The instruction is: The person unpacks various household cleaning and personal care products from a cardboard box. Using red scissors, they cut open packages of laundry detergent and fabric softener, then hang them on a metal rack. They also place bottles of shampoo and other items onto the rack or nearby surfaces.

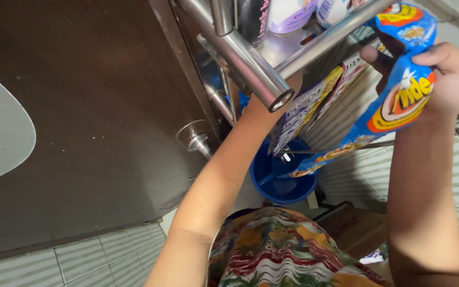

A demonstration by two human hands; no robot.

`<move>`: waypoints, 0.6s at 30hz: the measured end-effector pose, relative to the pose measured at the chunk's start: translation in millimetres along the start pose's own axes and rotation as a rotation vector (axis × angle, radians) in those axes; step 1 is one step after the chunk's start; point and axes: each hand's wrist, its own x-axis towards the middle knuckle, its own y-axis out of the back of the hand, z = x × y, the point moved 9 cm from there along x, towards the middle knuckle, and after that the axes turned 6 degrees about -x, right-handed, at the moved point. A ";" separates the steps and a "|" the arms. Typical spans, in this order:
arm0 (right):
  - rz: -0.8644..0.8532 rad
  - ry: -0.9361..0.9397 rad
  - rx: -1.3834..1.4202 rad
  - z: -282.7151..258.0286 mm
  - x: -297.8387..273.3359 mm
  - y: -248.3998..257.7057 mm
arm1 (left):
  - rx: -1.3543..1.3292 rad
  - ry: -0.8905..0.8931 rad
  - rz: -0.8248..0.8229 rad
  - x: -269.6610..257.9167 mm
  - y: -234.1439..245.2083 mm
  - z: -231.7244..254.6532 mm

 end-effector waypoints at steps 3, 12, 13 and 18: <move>-0.062 0.067 -0.157 0.2 3.7 1.9 | 0.001 0.004 -0.007 3.1 0.8 -4.7; -0.107 0.124 -0.241 0.9 8.7 -5.5 | 0.015 0.035 -0.022 13.4 -8.4 -21.3; -0.096 0.131 -0.246 0.4 9.2 -0.1 | 0.012 0.044 -0.024 14.3 -11.5 -22.6; -0.080 0.070 -0.170 3.7 26.4 32.4 | 0.016 0.083 -0.017 14.0 -18.7 -29.4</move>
